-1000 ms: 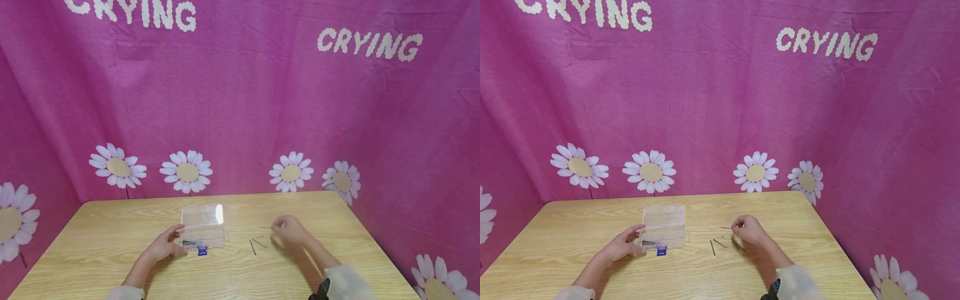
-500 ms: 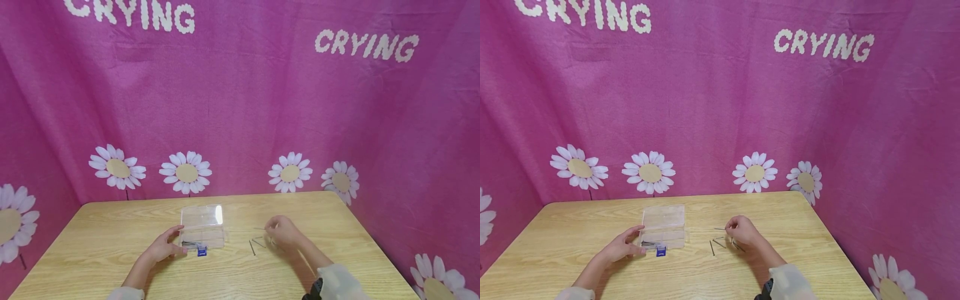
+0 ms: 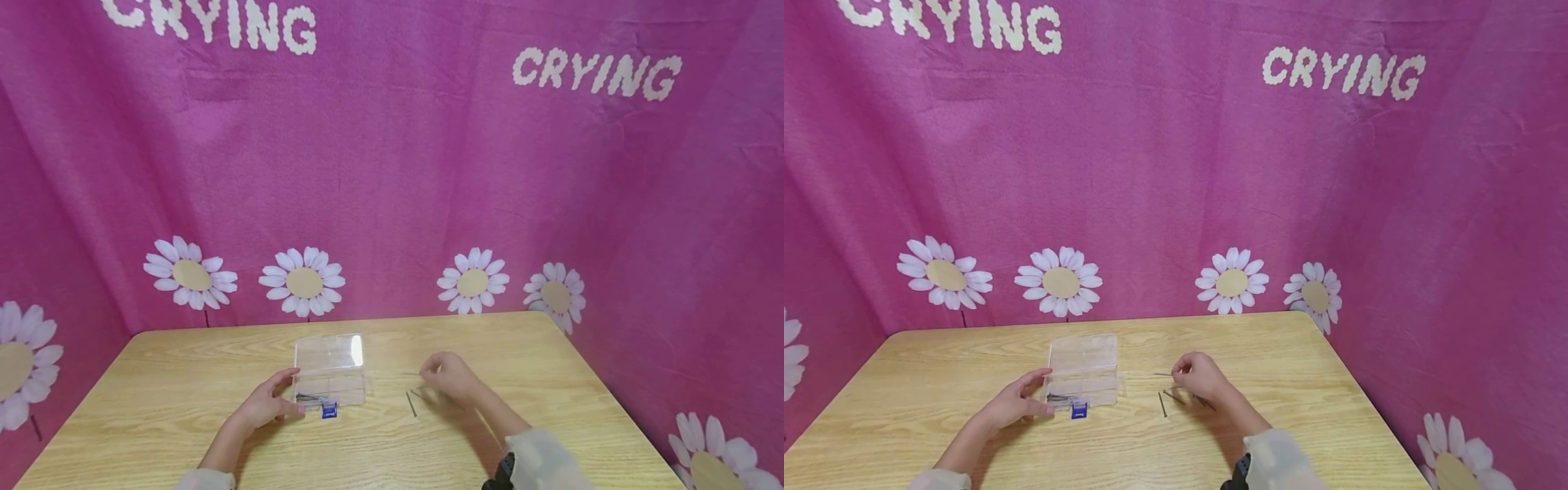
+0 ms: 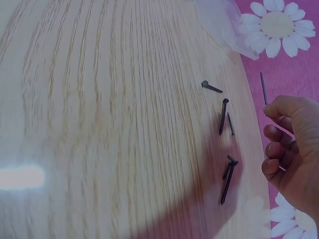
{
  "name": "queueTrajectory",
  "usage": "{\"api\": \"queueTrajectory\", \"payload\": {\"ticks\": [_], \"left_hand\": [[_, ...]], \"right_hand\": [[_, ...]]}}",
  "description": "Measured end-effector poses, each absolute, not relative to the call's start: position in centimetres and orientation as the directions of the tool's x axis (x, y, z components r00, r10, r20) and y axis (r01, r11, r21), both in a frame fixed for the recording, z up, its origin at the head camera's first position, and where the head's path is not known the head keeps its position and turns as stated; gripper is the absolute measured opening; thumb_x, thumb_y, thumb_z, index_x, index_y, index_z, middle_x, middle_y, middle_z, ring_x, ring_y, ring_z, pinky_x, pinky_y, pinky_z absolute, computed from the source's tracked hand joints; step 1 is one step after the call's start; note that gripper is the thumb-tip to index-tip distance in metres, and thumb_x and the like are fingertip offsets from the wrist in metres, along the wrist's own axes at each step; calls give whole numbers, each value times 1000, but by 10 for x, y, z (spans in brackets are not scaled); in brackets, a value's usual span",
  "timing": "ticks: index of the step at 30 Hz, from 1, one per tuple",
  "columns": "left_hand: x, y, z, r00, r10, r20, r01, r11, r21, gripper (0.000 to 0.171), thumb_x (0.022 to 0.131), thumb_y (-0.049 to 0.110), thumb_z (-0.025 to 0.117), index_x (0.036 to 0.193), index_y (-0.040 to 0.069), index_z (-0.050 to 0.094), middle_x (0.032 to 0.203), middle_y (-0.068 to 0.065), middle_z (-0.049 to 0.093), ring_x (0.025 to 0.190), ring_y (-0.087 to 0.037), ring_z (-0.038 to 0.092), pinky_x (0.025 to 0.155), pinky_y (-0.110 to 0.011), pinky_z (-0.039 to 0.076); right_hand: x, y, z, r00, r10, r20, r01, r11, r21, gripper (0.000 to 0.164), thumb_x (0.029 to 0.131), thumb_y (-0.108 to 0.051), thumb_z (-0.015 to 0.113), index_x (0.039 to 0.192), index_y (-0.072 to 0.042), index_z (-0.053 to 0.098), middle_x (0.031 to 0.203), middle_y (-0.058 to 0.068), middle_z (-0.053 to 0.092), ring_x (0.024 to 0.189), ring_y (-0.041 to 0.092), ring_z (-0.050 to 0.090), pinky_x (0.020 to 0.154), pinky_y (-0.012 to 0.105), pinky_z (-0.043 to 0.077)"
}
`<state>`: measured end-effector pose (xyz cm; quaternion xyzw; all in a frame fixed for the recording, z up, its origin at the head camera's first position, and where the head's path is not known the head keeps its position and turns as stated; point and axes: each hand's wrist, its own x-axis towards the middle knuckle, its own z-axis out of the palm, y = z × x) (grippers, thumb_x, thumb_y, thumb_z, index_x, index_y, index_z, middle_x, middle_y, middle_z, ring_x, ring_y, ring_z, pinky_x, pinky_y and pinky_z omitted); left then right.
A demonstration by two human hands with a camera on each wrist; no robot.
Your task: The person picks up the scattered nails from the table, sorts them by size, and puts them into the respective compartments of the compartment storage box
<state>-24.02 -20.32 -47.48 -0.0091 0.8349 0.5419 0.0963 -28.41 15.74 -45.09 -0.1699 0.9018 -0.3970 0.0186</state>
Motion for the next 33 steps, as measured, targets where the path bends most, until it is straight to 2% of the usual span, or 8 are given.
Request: {"api": "queueTrajectory", "payload": {"ticks": [4, 11, 16, 23, 28, 33], "left_hand": [[-240, -204, -475, -980, 88, -179, -128, 414, 901, 83, 71, 6, 77, 142, 7, 35, 144, -31, 31, 75, -19, 48, 61, -29, 43], [-241, -206, -477, -980, 74, -186, -141, 404, 904, 83, 70, 6, 78, 142, 10, 37, 145, -28, 32, 71, -19, 48, 60, -28, 44], [-241, -206, -477, -981, 79, -176, -130, 403, 906, 84, 69, 7, 78, 142, 9, 37, 144, -28, 33, 81, -20, 50, 61, -29, 44], [-240, -206, -475, -980, 91, -176, -125, 401, 907, 84, 70, 7, 78, 142, 9, 37, 145, -29, 32, 83, -20, 51, 62, -30, 44], [-240, -206, -474, -980, 89, -178, -127, 409, 904, 83, 70, 7, 78, 142, 9, 37, 145, -30, 31, 88, -21, 51, 62, -29, 44], [-240, -205, -474, -979, 102, -177, -122, 407, 905, 84, 70, 7, 77, 143, 8, 35, 145, -30, 31, 70, -17, 47, 59, -27, 43]], "right_hand": [[-283, 150, -450, -938, -335, 93, -289, 602, -744, 12, 82, -10, 63, 90, -1, 68, 87, 8, 63, 74, 15, 50, 68, 28, 45], [-285, 136, -452, -938, -335, 91, -291, 617, -731, 11, 82, -9, 63, 89, -3, 68, 88, 7, 65, 78, 14, 52, 71, 29, 45], [-285, 127, -451, -925, -367, 103, -326, 623, -711, 12, 82, -10, 61, 89, -3, 69, 86, 6, 64, 72, 12, 51, 65, 27, 45], [-285, 116, -451, -900, -414, 136, -381, 599, -704, 13, 83, -12, 62, 90, -4, 69, 88, 6, 66, 81, 14, 53, 74, 31, 46], [-285, 108, -451, -897, -425, 122, -373, 578, -726, 13, 83, -11, 62, 91, -3, 68, 89, 7, 65, 80, 14, 52, 72, 29, 46], [-284, 100, -449, -888, -444, 118, -386, 582, -716, 14, 83, -11, 61, 91, -3, 68, 88, 6, 64, 80, 14, 52, 71, 28, 46]]}}
